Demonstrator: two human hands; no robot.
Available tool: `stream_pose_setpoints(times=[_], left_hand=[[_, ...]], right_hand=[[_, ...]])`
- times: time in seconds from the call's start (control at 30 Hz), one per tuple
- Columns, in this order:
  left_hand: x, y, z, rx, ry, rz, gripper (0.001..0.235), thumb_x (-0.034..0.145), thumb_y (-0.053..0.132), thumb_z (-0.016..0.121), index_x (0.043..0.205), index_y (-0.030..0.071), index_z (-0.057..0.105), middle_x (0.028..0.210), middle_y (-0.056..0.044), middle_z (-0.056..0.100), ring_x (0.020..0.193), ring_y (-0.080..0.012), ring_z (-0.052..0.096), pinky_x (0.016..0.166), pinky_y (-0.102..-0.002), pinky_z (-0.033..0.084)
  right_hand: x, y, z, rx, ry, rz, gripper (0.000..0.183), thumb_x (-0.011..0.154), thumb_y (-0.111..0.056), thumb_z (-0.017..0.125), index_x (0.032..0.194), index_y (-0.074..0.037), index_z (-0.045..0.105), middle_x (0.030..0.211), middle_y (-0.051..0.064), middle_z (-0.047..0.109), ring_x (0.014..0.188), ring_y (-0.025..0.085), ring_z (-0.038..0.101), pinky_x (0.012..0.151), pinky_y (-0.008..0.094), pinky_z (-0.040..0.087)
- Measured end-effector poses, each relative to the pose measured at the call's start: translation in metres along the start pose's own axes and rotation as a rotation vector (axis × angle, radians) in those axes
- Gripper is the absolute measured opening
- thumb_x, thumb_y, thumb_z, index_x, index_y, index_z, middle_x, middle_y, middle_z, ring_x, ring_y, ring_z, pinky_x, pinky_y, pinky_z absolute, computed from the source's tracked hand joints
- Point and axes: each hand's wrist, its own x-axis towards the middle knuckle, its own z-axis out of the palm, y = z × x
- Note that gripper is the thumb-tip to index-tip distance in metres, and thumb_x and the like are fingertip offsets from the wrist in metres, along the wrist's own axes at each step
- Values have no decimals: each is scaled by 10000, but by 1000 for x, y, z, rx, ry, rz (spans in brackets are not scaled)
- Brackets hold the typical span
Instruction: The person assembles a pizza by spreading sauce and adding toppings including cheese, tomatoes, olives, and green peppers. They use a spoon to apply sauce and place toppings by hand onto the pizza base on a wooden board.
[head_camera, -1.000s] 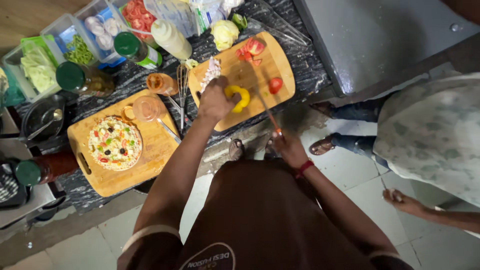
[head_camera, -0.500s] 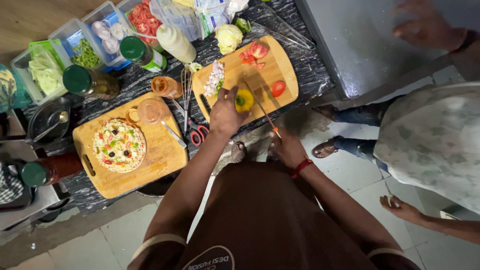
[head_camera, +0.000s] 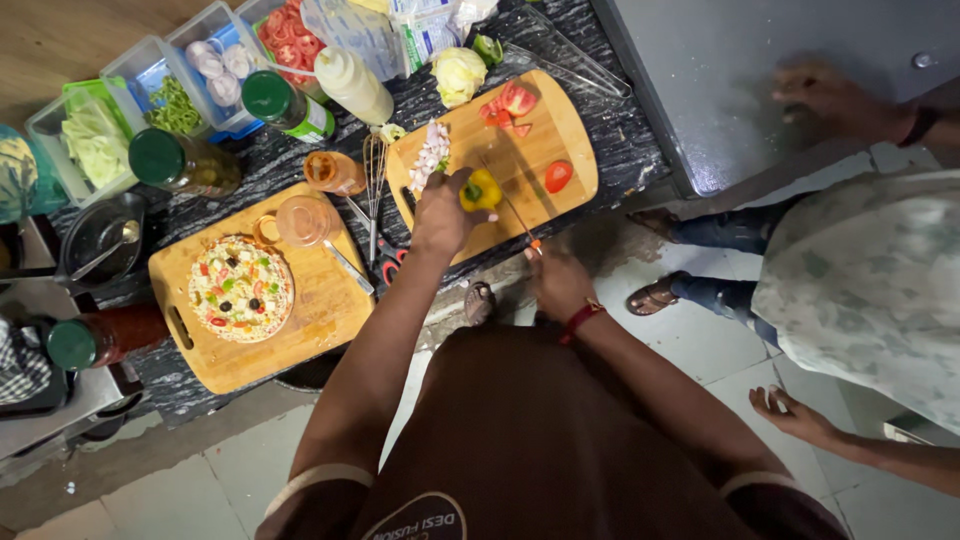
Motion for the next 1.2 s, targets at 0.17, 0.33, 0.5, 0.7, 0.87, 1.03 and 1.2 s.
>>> stream_pose_setpoints(times=[0.17,0.33,0.5,0.7,0.87,1.03,1.2], left_hand=[[1,3,-4,-23,-25,-31,793,624,288,968,1329,136,638,1202,-207,633,1060,-373,665,933,-445,548],[1,4,-1,-19,-32,-58,809,613,253,960,1342,145,627,1232,-196,619,1061,-365,665,941,-437,549],[2,-1,3,-39,10,-62,796,609,256,974,1323,146,642,1253,-205,616,1074,-373,661,940,-434,552],[0,-7,8,-90,25,-70,807,592,249,973,1321,144,644,1258,-218,625,1076,-376,664,938,-425,562],[11,-4,2,-32,-44,-131,829,593,282,984,1331,144,630,1232,-215,634,1094,-380,654,965,-434,537],[-1,-6,5,-110,36,-109,812,593,251,976,1324,133,643,1281,-206,628,1107,-384,656,964,-421,542],[0,-10,11,-120,48,-131,826,593,270,984,1327,122,636,1287,-213,626,1127,-387,651,985,-427,535]], right_hand=[[8,-7,-4,35,26,-42,292,1082,-242,484,978,-13,631,848,307,663,815,517,606,763,605,477],[18,3,7,-259,-206,-31,293,990,-208,473,1138,-3,621,1095,313,653,850,494,657,772,579,523],[23,4,14,-239,-113,-120,399,959,-219,504,1282,-11,612,1181,257,664,987,480,659,874,590,508],[14,-2,12,-245,-195,84,365,970,-316,575,1207,-40,608,1130,258,687,1097,465,662,929,545,527],[19,5,9,-429,-272,-105,462,770,-187,696,1201,-24,661,1246,270,621,982,413,689,822,480,580],[-11,18,15,-275,-270,-69,471,801,-216,704,1231,-30,645,1243,240,619,915,439,666,785,520,545],[-15,34,31,-258,-140,-202,373,884,-216,639,1210,-33,632,1177,239,638,951,421,682,790,495,555]])
